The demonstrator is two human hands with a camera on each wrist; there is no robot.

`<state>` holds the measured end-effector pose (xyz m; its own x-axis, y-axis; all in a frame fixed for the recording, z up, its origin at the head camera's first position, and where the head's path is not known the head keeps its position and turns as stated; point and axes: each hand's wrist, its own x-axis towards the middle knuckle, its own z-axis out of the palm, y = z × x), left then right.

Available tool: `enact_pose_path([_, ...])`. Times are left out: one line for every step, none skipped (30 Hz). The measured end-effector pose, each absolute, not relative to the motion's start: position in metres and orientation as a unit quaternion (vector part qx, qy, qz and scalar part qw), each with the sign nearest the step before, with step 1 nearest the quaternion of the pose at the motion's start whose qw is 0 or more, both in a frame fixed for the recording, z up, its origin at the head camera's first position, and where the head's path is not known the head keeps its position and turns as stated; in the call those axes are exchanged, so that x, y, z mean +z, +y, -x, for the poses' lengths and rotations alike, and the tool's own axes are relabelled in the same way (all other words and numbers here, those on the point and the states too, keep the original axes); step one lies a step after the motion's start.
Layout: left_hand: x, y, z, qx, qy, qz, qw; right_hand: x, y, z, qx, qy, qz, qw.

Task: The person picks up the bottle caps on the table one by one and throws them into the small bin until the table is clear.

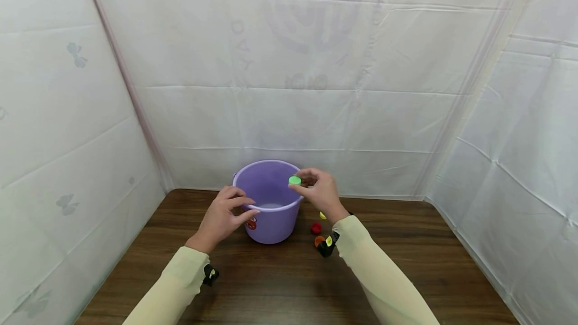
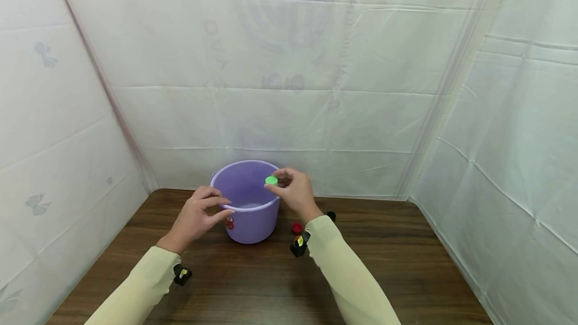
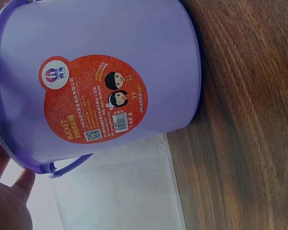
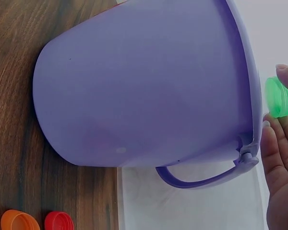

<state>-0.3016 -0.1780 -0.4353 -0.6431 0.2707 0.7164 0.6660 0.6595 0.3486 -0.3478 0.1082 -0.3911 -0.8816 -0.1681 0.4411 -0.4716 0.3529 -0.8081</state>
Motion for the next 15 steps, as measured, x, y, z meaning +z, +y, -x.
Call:
enact_pose_path([-0.4354, -0.1781, 0.3016, -0.307, -0.853, 0.275, 0.321, -0.3911, 0.1076, 0.3481, 0.534, -0.810, -0.198, 0.142])
enact_pose_path([-0.4355, -0.1781, 0.3016, -0.307, -0.853, 0.275, 0.320, -0.3911, 0.1071, 0.3482, 0.535, -0.809, -0.200, 0.142])
enact_pose_path([-0.4356, -0.1781, 0.3016, -0.306, -0.853, 0.276, 0.320, -0.3911, 0.1065, 0.3484, 0.536, -0.808, -0.200, 0.141])
enact_pose_path([-0.4357, -0.1782, 0.3016, -0.306, -0.853, 0.276, 0.319, -0.3911, 0.1060, 0.3484, 0.537, -0.807, -0.203, 0.141])
enact_pose_path([-0.4356, -0.1782, 0.3016, -0.306, -0.854, 0.275, 0.318, -0.3912, 0.1056, 0.3484, 0.538, -0.806, -0.204, 0.141])
enact_pose_path([-0.4355, -0.1782, 0.3016, -0.307, -0.854, 0.275, 0.317, -0.3913, 0.1053, 0.3484, 0.538, -0.806, -0.205, 0.140])
enact_pose_path([-0.4355, -0.1782, 0.3016, -0.306, -0.855, 0.274, 0.317, -0.3914, 0.1050, 0.3486, 0.538, -0.806, -0.205, 0.140])
enact_pose_path([-0.4353, -0.1781, 0.3016, -0.306, -0.855, 0.274, 0.316, -0.3915, 0.1048, 0.3487, 0.538, -0.805, -0.205, 0.140])
enact_pose_path([-0.4352, -0.1781, 0.3016, -0.307, -0.855, 0.274, 0.316, -0.3915, 0.1045, 0.3489, 0.538, -0.806, -0.204, 0.139])
enact_pose_path([-0.4349, -0.1780, 0.3015, -0.307, -0.856, 0.273, 0.315, -0.3915, 0.1043, 0.3491, 0.538, -0.806, -0.204, 0.139])
enact_pose_path([-0.4347, -0.1780, 0.3014, -0.307, -0.856, 0.273, 0.315, -0.3916, 0.1043, 0.3492, 0.538, -0.806, -0.202, 0.139])
enact_pose_path([-0.4346, -0.1780, 0.3013, -0.307, -0.856, 0.273, 0.315, -0.3915, 0.1041, 0.3494, 0.538, -0.806, -0.201, 0.140])
enact_pose_path([-0.4345, -0.1780, 0.3012, -0.307, -0.856, 0.273, 0.314, -0.3914, 0.1040, 0.3494, 0.539, -0.806, -0.201, 0.141])
enact_pose_path([-0.4344, -0.1780, 0.3012, -0.308, -0.856, 0.273, 0.314, -0.3913, 0.1039, 0.3494, 0.539, -0.806, -0.200, 0.142])
enact_pose_path([-0.4343, -0.1781, 0.3011, -0.308, -0.856, 0.273, 0.314, -0.3913, 0.1037, 0.3494, 0.539, -0.805, -0.200, 0.143])
